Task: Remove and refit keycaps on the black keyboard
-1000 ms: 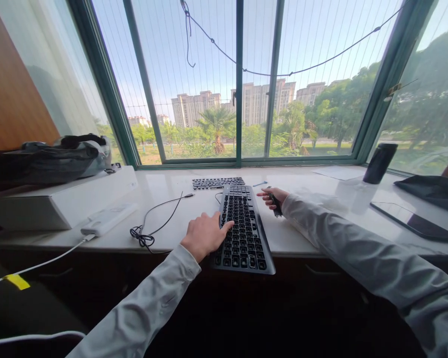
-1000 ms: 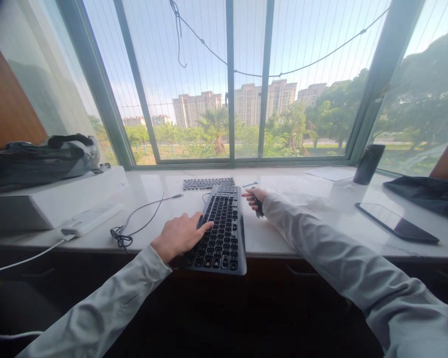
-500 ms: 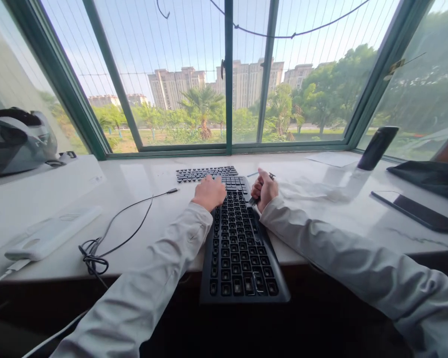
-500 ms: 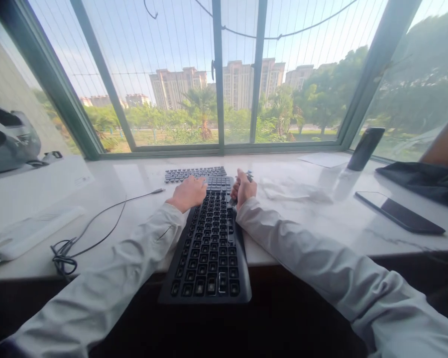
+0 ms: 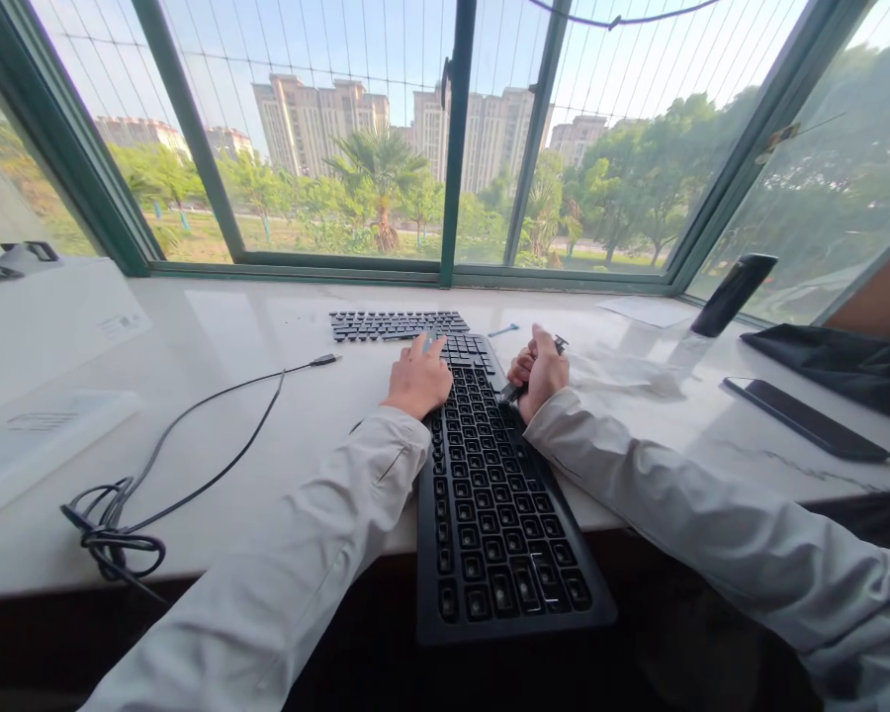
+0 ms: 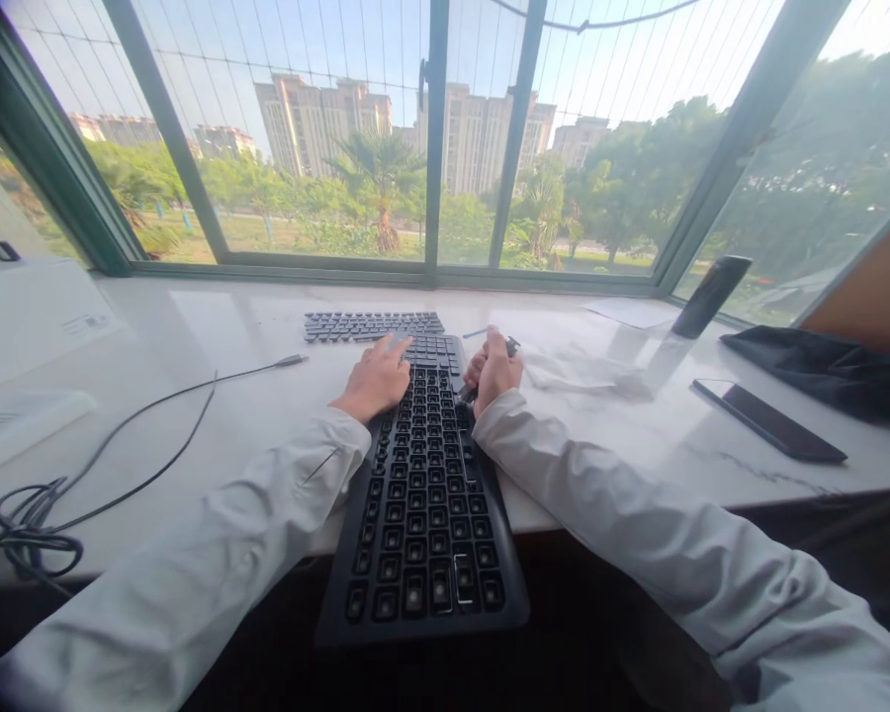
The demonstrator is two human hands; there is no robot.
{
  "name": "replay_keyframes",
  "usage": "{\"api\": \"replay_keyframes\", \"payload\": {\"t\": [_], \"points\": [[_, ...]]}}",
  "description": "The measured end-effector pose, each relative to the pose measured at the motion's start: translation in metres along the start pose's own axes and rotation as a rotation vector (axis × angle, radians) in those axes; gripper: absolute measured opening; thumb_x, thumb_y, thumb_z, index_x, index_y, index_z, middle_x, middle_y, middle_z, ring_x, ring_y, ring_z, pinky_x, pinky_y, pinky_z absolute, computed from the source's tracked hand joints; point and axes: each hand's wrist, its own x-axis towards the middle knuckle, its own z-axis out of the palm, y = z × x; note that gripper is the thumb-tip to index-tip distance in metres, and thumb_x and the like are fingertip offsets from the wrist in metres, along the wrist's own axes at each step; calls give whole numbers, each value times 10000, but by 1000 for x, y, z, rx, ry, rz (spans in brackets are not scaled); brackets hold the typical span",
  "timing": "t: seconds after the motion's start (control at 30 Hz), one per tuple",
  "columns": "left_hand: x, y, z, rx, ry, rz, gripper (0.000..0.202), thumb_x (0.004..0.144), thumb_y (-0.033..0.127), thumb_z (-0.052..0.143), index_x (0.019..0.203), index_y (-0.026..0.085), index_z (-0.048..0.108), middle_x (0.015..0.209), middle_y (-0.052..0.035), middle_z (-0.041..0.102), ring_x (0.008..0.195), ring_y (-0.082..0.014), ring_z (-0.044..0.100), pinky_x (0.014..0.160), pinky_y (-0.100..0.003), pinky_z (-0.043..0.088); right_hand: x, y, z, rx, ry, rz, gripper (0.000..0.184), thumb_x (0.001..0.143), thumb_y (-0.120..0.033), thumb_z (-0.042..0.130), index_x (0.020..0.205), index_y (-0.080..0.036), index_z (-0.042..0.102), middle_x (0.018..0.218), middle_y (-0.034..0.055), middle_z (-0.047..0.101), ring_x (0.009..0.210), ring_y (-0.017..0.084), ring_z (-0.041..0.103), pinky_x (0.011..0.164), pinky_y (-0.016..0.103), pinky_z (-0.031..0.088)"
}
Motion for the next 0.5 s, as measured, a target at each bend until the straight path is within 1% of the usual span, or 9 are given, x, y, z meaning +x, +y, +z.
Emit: {"api": "replay_keyframes", "payload": {"t": [0.07, 0.13, 0.2, 0.27, 0.37, 0.43, 0.5], "points": [[2, -2, 3, -42, -3, -22, 555, 895, 281, 343, 1448, 239, 339, 1544, -74, 268, 1353, -288, 354, 1084, -440, 334, -2, 3, 3, -60, -54, -41, 469, 785, -446, 633, 577, -233, 270, 389, -110, 227, 314, 42, 187, 275, 196, 164], [3, -3, 6, -93, 2, -16, 562, 884, 231, 345, 1442, 160, 354, 1522, -109, 315, 1366, -265, 345, 1115, -401, 303, -3, 6, 6, -113, -79, -65, 488, 761, -452, 662, 573, -234, 268, 388, -114, 227, 311, 35, 178, 273, 194, 153], [4, -3, 7, -141, 11, 3, 552, 870, 175, 341, 1412, 80, 389, 1490, -135, 369, 1378, -228, 332, 1143, -339, 257, -3, 9, 8, -139, -50, -71, 503, 741, -459, 681, 573, -235, 264, 386, -120, 221, 307, 30, 164, 270, 192, 144], [5, -3, 7, -186, 20, 0, 541, 850, 133, 356, 1379, 46, 425, 1469, -144, 401, 1373, -207, 342, 1147, -297, 239, -2, 11, 10, -140, 9, -82, 507, 733, -468, 687, 575, -235, 265, 384, -123, 218, 302, 28, 164, 266, 189, 140], [6, -2, 7, -260, 45, -44, 511, 832, 124, 405, 1337, 96, 480, 1431, -125, 459, 1335, -219, 403, 1120, -304, 283, 0, 11, 11, -91, 113, -79, 485, 772, -456, 646, 583, -233, 259, 377, -125, 212, 299, 28, 165, 264, 179, 135], [5, -1, 7, -305, 72, -62, 486, 828, 133, 443, 1309, 148, 510, 1390, -101, 513, 1308, -229, 437, 1102, -316, 308, 3, 10, 9, -39, 194, -49, 441, 810, -426, 603, 605, -232, 264, 374, -128, 216, 301, 31, 163, 266, 169, 138], [5, -1, 8, -331, 89, -71, 475, 824, 131, 467, 1293, 176, 524, 1364, -86, 542, 1297, -234, 450, 1096, -325, 315, 6, 9, 5, 3, 270, -6, 376, 839, -385, 565, 644, -231, 283, 381, -134, 232, 304, 34, 172, 271, 158, 154]]}}
